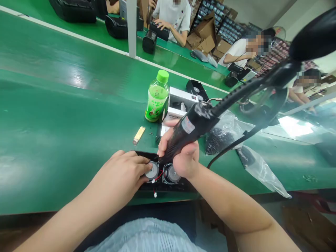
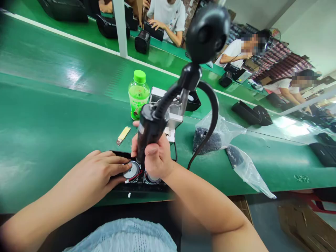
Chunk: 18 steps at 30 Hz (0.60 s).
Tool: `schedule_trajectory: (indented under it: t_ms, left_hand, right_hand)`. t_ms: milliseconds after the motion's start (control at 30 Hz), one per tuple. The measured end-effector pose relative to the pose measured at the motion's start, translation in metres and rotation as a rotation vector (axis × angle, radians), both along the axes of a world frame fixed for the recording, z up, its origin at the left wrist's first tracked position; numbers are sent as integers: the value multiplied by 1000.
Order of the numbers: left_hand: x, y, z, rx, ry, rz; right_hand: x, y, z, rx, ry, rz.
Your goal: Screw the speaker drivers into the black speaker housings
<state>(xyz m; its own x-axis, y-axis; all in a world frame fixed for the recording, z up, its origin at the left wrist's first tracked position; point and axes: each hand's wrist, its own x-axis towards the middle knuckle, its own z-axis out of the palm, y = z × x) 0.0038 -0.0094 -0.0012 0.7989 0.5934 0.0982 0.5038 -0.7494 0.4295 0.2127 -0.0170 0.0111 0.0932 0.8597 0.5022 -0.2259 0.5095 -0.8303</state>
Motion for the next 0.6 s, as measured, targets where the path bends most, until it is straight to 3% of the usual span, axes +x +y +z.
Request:
schedule_trajectory:
  t_ms: [100, 200, 267, 333, 467, 600]
  left_hand:
    - [-2, -3, 0, 11, -12, 8]
    - [-4, -4, -2, 15, -46, 5]
    - [-5, -4, -5, 13, -51, 10]
    - [-6, -4, -6, 11, -56, 19]
    - [-7, -4, -8, 12, -63, 16]
    - [-8, -6, -7, 1, -57, 20]
  right_hand:
    - [14, -2, 36, 25, 40, -111]
    - [30, 0, 76, 125, 50, -370]
    - [38, 8, 90, 171, 14, -464]
    - [41, 21, 89, 215, -12, -469]
    - [43, 46, 64, 184, -45, -386]
    - [44, 52, 55, 152, -47, -412]
